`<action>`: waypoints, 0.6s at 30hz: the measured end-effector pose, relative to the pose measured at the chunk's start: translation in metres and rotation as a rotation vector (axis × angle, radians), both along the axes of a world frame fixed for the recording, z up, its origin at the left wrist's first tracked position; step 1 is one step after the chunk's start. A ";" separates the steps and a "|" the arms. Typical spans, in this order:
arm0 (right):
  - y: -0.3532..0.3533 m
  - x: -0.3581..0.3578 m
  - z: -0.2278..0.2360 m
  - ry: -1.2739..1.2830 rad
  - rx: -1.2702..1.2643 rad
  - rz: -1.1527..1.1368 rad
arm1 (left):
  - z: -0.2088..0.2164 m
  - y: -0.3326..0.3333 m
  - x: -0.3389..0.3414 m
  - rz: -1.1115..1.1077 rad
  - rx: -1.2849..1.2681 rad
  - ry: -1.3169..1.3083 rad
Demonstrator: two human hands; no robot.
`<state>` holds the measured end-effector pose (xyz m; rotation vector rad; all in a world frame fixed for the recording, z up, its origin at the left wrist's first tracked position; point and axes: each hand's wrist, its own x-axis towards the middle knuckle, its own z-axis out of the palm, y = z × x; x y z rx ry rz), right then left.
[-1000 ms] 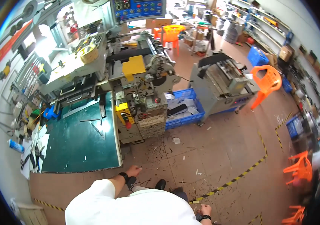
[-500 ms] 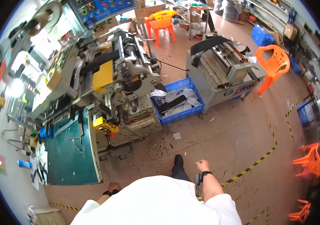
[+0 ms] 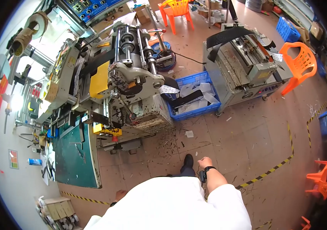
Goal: The person sprays a machine with a canister, cuts a strip of material with shears, and removes a metal plate from the machine. They then feed the strip of material into the machine rollers and press a button on the control panel.
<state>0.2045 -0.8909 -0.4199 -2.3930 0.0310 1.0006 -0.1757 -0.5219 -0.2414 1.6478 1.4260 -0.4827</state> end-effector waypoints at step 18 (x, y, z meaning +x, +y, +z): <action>0.086 0.029 0.002 -0.030 -0.092 0.281 | -0.007 -0.067 -0.071 -0.296 0.324 0.160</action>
